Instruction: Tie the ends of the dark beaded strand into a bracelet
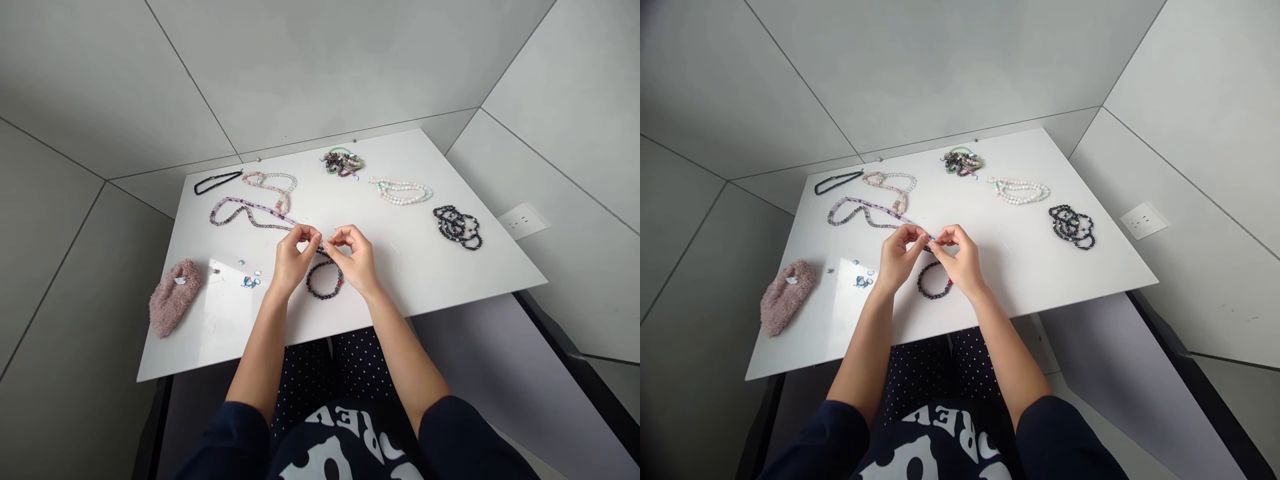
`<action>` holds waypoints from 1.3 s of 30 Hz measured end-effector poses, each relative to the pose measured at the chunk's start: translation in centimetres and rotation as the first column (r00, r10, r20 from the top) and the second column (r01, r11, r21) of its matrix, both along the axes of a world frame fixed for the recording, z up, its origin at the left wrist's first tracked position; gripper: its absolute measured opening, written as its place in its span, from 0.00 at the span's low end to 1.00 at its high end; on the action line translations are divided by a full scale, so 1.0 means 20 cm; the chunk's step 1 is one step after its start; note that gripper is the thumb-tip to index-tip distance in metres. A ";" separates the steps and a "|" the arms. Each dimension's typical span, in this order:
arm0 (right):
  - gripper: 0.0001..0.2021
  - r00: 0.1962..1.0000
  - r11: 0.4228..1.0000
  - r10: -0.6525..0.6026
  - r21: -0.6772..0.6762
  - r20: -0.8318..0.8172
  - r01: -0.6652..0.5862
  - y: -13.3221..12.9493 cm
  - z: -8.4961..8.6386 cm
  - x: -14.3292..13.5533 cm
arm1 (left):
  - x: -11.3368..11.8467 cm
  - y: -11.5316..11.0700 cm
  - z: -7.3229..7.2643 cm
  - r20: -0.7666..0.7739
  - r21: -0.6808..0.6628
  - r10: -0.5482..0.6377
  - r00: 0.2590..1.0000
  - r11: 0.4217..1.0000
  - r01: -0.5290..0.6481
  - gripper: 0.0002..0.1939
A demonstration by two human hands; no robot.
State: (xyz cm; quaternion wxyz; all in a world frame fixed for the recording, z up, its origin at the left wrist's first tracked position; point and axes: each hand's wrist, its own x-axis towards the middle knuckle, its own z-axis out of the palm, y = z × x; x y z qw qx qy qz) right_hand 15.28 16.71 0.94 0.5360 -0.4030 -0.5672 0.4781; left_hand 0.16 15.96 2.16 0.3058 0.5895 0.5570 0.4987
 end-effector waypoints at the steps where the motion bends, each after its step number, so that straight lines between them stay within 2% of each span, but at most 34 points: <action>1: 0.07 0.999 0.999 -0.005 0.043 0.034 0.004 0.00 0.00 0.00 | 0.00 0.00 0.00 0.012 -0.007 0.008 1.000 1.000 -0.008 0.09; 6: 0.01 0.986 0.984 -0.033 0.181 0.166 0.003 -0.01 0.00 0.00 | 0.01 0.01 -0.02 0.120 -0.052 0.043 0.992 0.998 -0.037 0.08; 11: 0.02 0.981 0.985 -0.041 0.175 0.192 0.007 -0.01 0.00 0.00 | 0.01 0.01 -0.02 0.267 -0.115 0.059 0.962 0.993 -0.029 0.09; 16: 0.03 0.987 0.987 -0.061 0.159 0.151 0.037 -0.01 0.00 -0.01 | 0.02 0.01 0.00 0.339 -0.131 0.021 0.940 0.991 0.025 0.12; 22: 0.09 0.983 0.989 -0.042 0.148 0.178 0.015 0.00 -0.02 0.00 | 0.02 0.01 0.00 0.281 -0.081 -0.040 0.959 0.995 0.065 0.13; 29: 0.10 0.978 0.985 -0.015 0.173 0.209 -0.022 0.01 -0.03 0.00 | 0.01 0.01 0.00 0.210 -0.053 -0.080 0.975 0.994 0.093 0.13; 39: 0.13 0.992 0.997 0.027 0.067 0.124 -0.035 0.02 -0.05 0.00 | 0.01 0.00 0.00 0.031 0.025 -0.084 0.996 0.996 0.084 0.12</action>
